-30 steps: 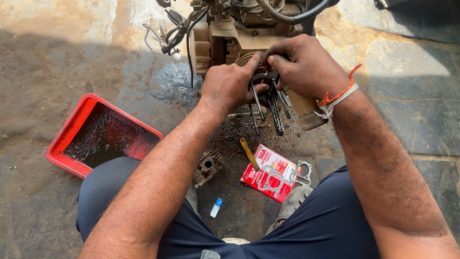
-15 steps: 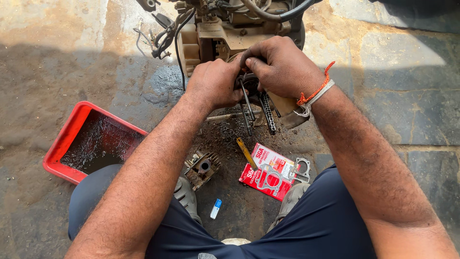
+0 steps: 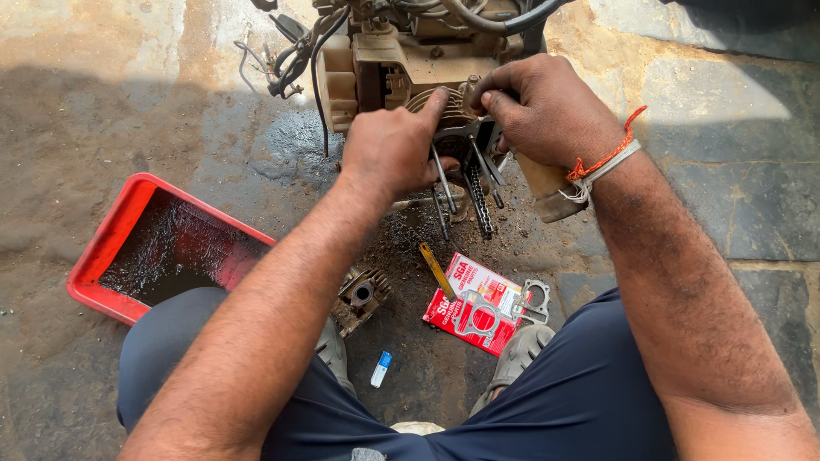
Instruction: The person sits on the ground and works on a small engine, using a wrench to tighten bolts on the cylinder head. They also apply oil to the internal components and adjust the timing chain.
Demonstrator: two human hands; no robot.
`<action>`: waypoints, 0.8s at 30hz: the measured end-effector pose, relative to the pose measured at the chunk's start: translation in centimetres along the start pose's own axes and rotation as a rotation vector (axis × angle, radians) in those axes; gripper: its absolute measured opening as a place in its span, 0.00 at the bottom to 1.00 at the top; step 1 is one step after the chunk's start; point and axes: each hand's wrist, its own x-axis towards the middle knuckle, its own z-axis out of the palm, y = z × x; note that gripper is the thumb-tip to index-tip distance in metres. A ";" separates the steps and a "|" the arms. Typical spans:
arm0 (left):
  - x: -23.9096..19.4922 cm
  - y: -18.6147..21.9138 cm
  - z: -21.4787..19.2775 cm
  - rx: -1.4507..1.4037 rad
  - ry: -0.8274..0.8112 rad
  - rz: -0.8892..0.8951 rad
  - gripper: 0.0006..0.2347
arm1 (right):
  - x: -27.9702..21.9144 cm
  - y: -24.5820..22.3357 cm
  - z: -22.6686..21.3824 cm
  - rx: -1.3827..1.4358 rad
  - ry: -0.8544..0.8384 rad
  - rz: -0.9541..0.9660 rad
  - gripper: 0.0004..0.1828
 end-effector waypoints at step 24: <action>0.2 0.9 -0.4 0.081 -0.112 -0.089 0.49 | -0.6 0.5 -0.2 0.025 -0.092 0.025 0.12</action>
